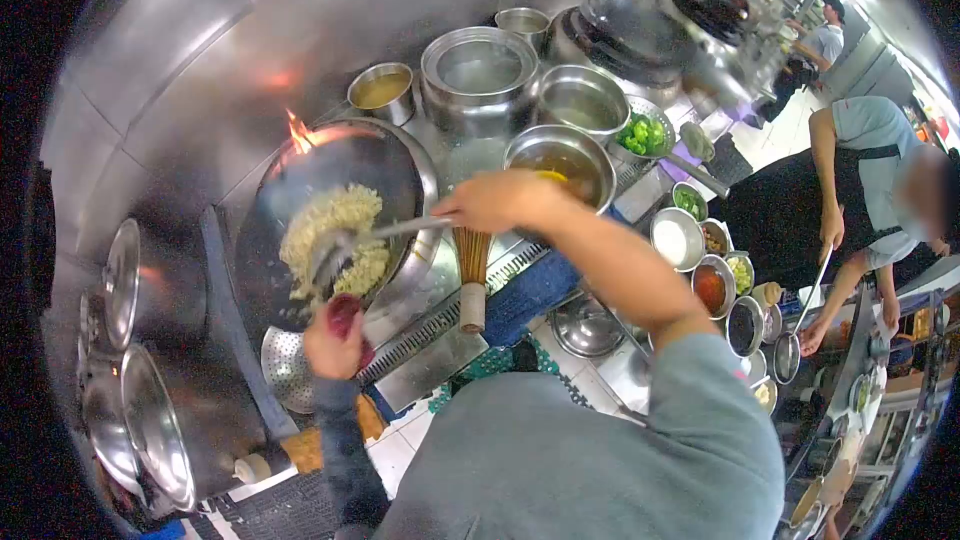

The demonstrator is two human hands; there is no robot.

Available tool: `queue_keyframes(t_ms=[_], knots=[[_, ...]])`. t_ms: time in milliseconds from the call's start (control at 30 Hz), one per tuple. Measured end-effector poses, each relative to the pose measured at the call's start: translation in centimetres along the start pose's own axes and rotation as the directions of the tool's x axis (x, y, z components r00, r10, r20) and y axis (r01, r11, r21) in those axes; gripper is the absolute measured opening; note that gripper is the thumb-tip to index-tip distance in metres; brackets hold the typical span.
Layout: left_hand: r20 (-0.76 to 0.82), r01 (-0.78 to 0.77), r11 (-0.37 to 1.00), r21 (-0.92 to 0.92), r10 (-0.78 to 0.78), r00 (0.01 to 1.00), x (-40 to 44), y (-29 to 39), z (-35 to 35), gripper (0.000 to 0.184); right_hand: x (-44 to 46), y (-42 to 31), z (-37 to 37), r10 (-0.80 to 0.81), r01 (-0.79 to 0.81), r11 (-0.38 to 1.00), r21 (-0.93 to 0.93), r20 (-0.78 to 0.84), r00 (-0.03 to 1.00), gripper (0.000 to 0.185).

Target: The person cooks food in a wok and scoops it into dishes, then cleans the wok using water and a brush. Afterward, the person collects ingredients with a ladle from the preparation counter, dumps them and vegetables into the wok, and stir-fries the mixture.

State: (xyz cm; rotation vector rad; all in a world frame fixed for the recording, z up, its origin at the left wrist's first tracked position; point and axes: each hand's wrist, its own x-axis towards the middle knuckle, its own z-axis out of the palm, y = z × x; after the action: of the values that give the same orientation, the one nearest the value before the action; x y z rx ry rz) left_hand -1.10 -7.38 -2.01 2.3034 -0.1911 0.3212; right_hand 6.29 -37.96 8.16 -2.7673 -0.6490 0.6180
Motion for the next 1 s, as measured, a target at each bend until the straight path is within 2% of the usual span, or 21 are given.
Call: queue_keyframes(t_ms=[33,100,167,200,233,300,400,500,567,600,633,667,700,767,833,867,900,967,1000], knots=[[-0.008,-0.023,0.985,0.169,0.024,1.000,-0.9,-4.0,3.8,0.028,1.1,0.0,1.5,0.026,-0.036,0.996,-0.082,-0.120,0.992,0.038],[-0.010,-0.054,0.977,0.209,0.058,0.998,-3.2,-6.2,6.3,0.029,2.3,-1.5,7.5,0.048,-0.124,0.973,-0.194,-0.354,0.934,0.039],[-0.040,-0.123,0.982,0.147,0.130,0.991,-6.0,-6.0,5.5,0.027,-1.4,-1.8,9.5,0.019,-0.082,0.990,-0.115,-0.465,0.885,0.040],[0.005,-0.119,0.982,0.150,0.119,0.993,-6.1,-5.4,4.5,0.028,-3.5,-2.2,9.4,0.076,-0.104,0.994,-0.047,-0.411,0.909,0.041],[-0.031,-0.133,0.973,0.186,0.141,0.989,-5.0,-5.6,4.3,0.028,-5.9,-2.7,9.0,0.124,-0.124,0.992,0.019,-0.339,0.933,0.042],[-0.088,-0.153,0.954,0.256,0.181,0.980,-1.3,-6.1,4.7,0.028,-9.1,-3.0,8.5,0.107,-0.079,0.992,0.096,-0.340,0.934,0.045],[-0.084,-0.249,0.947,0.202,0.270,0.959,2.3,-8.1,4.6,0.030,-10.3,-1.8,7.6,0.109,-0.085,0.988,0.133,-0.183,0.977,0.046],[-0.080,-0.305,0.934,0.187,0.324,0.943,2.9,-8.6,5.0,0.023,-4.1,-0.9,10.0,0.156,-0.159,0.987,0.002,-0.206,0.966,0.045],[-0.109,-0.288,0.928,0.235,0.320,0.941,3.2,-9.1,6.2,0.029,1.5,-0.7,12.9,0.239,-0.203,0.968,0.148,-0.287,0.928,0.043],[-0.116,-0.380,0.895,0.232,0.414,0.903,3.4,-7.7,4.8,0.033,2.7,-0.4,13.9,0.208,-0.119,0.964,0.239,-0.391,0.897,0.041],[-0.146,-0.225,0.974,-0.008,0.221,0.964,2.6,-6.7,4.3,0.034,3.7,0.0,14.4,0.181,-0.021,0.949,0.314,-0.490,0.853,0.040],[-0.115,-0.057,0.966,-0.252,0.028,0.993,0.4,-6.1,4.1,0.035,4.5,-0.2,13.7,0.191,0.021,0.936,0.351,-0.556,0.809,0.038],[-0.030,0.119,0.873,-0.473,-0.151,0.988,-1.9,-5.6,3.9,0.036,5.1,-0.6,13.2,0.213,0.061,0.918,0.393,-0.613,0.761,0.037],[0.214,0.350,0.530,-0.772,-0.303,0.929,-5.3,-4.4,3.2,0.039,7.8,-1.6,12.0,0.351,-0.101,0.891,0.443,-0.529,0.773,0.039],[0.461,0.546,0.099,-0.832,-0.426,0.779,-8.9,-6.1,5.4,0.038,11.0,-1.7,13.8,0.451,-0.225,0.860,0.457,-0.477,0.755,0.040],[0.532,0.589,-0.041,-0.807,-0.481,0.696,-9.8,-5.9,5.5,0.034,12.0,-1.2,16.4,0.381,-0.200,0.900,0.386,-0.478,0.791,0.041],[0.562,0.568,-0.142,-0.810,-0.462,0.686,-9.5,-6.3,5.4,0.034,12.1,-1.3,18.1,0.299,-0.088,0.899,0.428,-0.455,0.839,0.042],[0.628,0.525,-0.345,-0.778,-0.425,0.652,-9.5,-7.4,4.6,0.037,9.1,-3.5,16.0,0.245,-0.001,0.799,0.601,-0.323,0.914,0.044],[0.579,0.472,-0.337,-0.815,-0.501,0.642,-8.5,-8.8,5.0,0.046,8.4,-4.0,14.8,0.274,-0.024,0.804,0.594,-0.335,0.901,0.044]])
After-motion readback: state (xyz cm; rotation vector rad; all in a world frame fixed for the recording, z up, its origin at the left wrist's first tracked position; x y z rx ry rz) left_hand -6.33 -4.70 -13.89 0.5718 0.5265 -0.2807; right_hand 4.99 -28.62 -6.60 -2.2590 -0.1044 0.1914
